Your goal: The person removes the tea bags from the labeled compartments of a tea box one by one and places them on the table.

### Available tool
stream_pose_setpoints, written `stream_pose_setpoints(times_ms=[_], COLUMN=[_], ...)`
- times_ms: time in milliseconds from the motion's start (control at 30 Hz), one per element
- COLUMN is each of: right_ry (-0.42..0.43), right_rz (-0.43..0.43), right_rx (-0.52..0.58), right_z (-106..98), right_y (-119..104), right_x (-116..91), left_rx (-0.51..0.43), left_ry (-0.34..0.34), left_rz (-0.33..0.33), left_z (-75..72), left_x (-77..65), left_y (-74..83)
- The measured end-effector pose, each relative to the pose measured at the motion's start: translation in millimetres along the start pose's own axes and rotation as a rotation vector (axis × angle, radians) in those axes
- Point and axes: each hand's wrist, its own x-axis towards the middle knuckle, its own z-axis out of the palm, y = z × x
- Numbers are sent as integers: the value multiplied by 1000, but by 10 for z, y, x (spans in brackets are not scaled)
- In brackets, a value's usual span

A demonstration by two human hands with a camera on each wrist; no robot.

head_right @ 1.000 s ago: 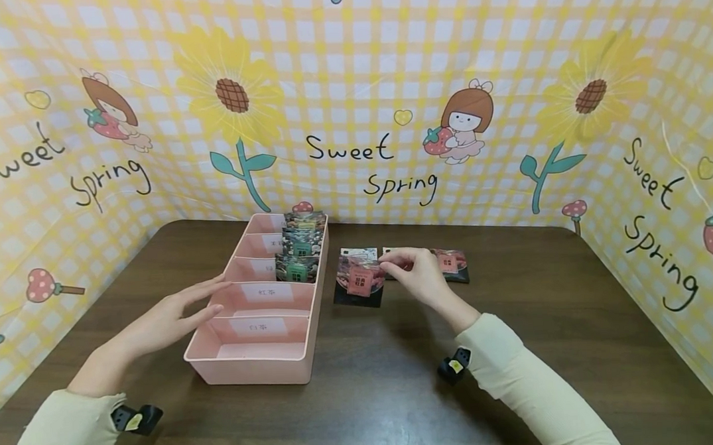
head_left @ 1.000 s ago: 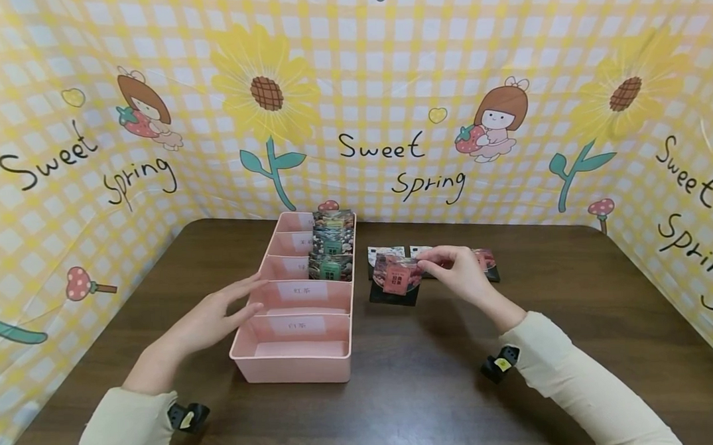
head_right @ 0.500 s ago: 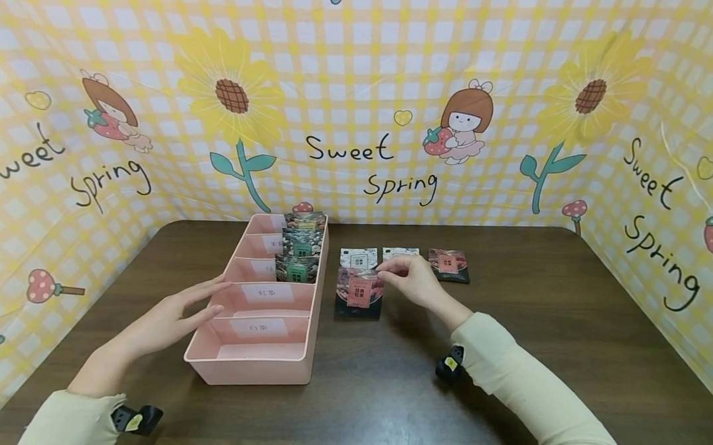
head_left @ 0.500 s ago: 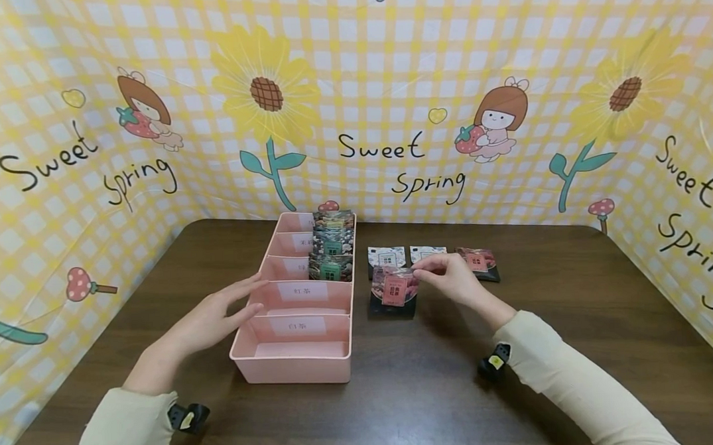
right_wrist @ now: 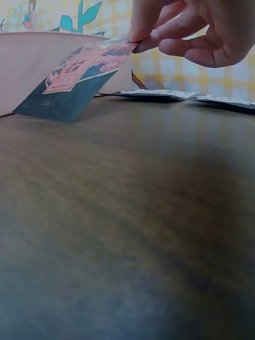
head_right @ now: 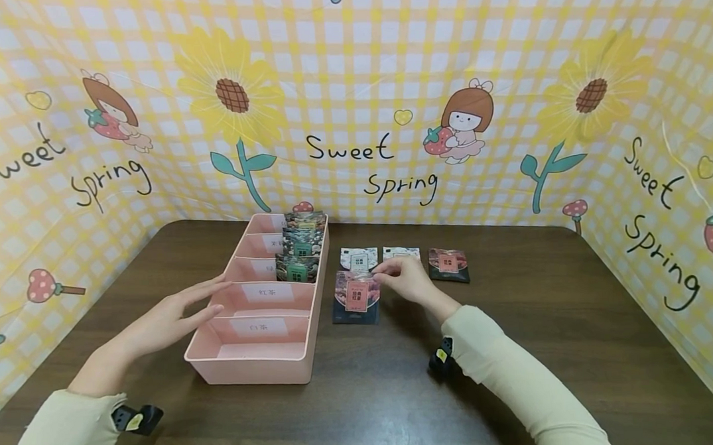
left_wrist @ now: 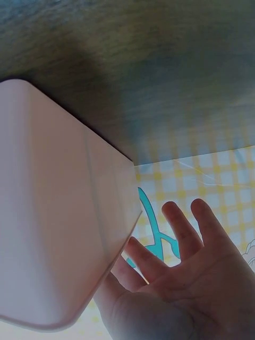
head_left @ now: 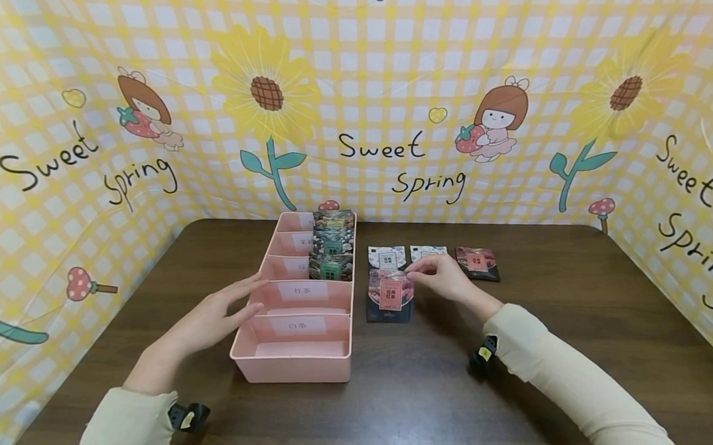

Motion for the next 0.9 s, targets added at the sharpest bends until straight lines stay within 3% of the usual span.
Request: stream_pose_setpoints(times_ms=[900], right_ry=[-70], right_rz=[66], right_rx=[-157], right_z=[139], right_y=[29], right_x=[179], left_rx=[-1], left_ry=[-1], left_rz=[-6], left_z=[-13], left_x=[-3], left_y=[21])
